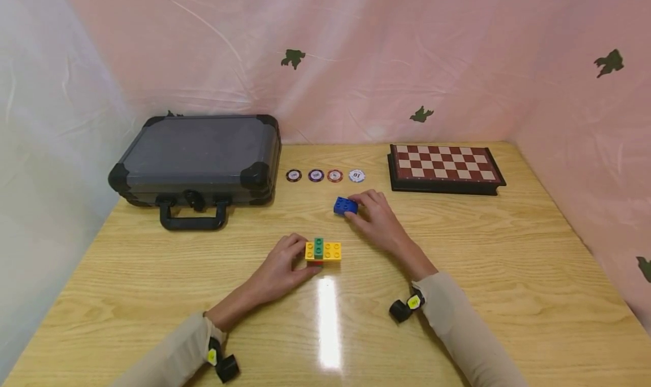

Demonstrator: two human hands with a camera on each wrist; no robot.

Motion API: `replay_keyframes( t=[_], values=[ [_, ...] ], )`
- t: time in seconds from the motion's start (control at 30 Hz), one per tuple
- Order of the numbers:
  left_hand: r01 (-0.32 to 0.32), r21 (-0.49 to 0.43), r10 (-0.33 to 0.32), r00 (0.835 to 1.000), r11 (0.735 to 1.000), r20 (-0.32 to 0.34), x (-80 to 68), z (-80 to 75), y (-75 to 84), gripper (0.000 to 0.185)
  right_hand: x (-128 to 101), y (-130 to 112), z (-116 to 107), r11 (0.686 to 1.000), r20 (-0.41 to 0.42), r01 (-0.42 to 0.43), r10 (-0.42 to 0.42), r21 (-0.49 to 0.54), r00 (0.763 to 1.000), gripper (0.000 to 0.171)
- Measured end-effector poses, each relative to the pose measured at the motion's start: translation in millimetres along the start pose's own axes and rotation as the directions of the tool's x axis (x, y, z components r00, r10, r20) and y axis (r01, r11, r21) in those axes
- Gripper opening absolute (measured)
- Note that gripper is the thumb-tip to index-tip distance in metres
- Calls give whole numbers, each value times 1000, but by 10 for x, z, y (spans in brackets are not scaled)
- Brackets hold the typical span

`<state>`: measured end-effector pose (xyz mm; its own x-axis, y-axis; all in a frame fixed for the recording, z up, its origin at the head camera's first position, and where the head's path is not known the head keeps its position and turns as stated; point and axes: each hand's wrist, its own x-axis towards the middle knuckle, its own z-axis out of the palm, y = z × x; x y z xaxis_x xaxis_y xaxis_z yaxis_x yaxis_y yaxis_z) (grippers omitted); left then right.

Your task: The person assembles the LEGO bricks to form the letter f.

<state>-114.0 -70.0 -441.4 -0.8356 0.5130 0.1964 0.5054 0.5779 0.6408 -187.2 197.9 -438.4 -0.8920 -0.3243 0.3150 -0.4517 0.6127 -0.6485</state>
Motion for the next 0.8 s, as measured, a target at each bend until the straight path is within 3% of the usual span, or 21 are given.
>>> replay_keyframes(
  t=[0.5,0.8],
  values=[
    [-1,-3,1,1000,1000,-13,-7,4,-7,36,-26,-243,-106,989,-28,149,-150,-11,988,37],
    [-10,-16,10,1000,1000,-11,1,10,-12,36,-121,-388,-142,982,-31,190,-190,5,981,38]
  ],
)
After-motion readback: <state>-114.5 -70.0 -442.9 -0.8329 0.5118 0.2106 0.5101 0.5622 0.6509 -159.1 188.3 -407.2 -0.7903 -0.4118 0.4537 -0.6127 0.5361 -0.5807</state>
